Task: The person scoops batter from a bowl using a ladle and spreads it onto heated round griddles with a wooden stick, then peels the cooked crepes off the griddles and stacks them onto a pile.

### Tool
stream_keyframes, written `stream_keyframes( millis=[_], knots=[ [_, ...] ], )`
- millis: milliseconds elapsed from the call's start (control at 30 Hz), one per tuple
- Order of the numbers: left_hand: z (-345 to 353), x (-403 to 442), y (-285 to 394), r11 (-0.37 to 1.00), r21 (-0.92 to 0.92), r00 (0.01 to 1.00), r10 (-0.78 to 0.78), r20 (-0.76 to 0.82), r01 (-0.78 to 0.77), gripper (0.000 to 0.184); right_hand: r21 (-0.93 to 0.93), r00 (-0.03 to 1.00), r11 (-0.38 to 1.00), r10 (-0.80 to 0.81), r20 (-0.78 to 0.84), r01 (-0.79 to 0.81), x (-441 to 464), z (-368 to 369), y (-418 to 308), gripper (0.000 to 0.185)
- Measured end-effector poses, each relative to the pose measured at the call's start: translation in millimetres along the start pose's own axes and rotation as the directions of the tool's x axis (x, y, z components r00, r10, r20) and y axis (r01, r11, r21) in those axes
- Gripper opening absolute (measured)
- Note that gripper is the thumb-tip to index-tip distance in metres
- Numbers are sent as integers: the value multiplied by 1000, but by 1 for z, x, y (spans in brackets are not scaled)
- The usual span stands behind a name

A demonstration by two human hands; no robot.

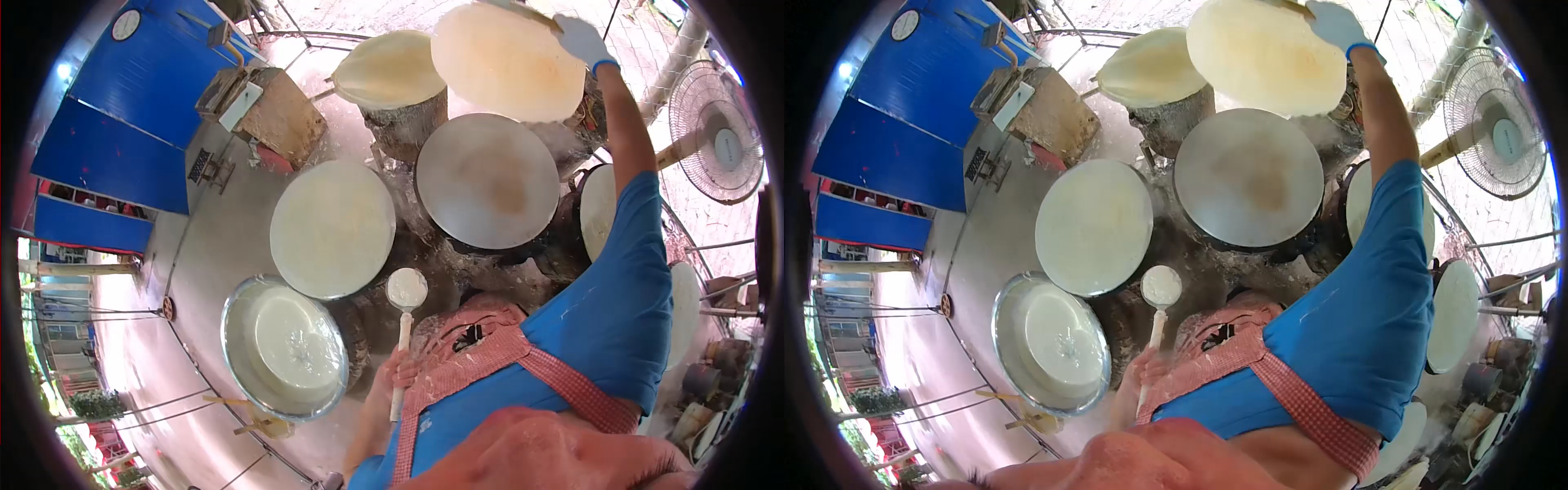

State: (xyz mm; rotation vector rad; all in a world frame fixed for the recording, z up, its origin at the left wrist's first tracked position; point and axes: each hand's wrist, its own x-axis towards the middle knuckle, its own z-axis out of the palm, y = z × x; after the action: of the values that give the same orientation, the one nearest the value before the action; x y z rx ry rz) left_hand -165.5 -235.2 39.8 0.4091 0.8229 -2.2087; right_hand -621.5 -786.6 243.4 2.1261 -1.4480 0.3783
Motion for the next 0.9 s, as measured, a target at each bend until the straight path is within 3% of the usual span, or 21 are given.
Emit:
stream_keyframes(
  millis=[33,67,100,167,200,267,367,433,500,633,700,767,800,833,867,900],
  knots=[
    [3,4,3,999,-45,997,-21,71,24,9,-43,989,996,-86,-118,82,16,9,19,26],
    [13,9,1,999,-41,997,26,66,-24,11,-34,990,992,122,75,-120,24,-65,-29,26],
    [20,11,-2,997,-42,995,74,61,-72,13,-36,989,992,122,78,-120,41,-74,-34,26],
    [31,17,-5,992,-89,991,101,84,-94,16,-77,997,995,-58,49,61,73,-80,-39,23],
    [35,21,-5,984,-132,985,133,107,-118,18,-75,997,995,-67,35,69,87,-83,-52,23],
    [34,26,-5,980,-140,975,163,149,-142,20,-147,972,973,-153,179,180,112,-85,-83,23],
    [40,32,-5,969,-163,960,216,178,-187,23,-91,935,953,-259,243,288,151,-46,-125,23],
    [45,33,-7,959,-185,953,247,176,-214,24,2,922,969,-235,308,246,170,-37,-155,25],
    [49,34,-7,953,-136,955,284,89,-271,24,82,947,979,-202,249,188,189,-44,-165,25],
    [45,39,-6,953,-200,937,270,222,-228,25,302,996,953,-35,87,7,243,-11,-132,25],
    [53,40,-7,933,-247,936,307,171,-261,25,534,956,806,126,263,-254,237,-10,-102,23],
    [54,42,-6,929,-270,934,308,179,-255,26,782,942,526,167,292,-336,221,51,-66,25],
    [54,43,-6,926,-279,932,312,183,-255,26,886,944,354,242,223,-300,208,95,-57,30],
    [54,43,-5,923,-288,930,315,188,-254,26,914,927,241,269,261,-327,185,124,-60,34],
    [55,44,-6,924,-305,923,307,231,-231,26,870,963,435,229,144,-234,152,153,-63,40],
    [60,45,-9,923,-314,917,308,254,-223,26,884,820,-53,353,451,-464,126,197,-79,38]
  ],
)
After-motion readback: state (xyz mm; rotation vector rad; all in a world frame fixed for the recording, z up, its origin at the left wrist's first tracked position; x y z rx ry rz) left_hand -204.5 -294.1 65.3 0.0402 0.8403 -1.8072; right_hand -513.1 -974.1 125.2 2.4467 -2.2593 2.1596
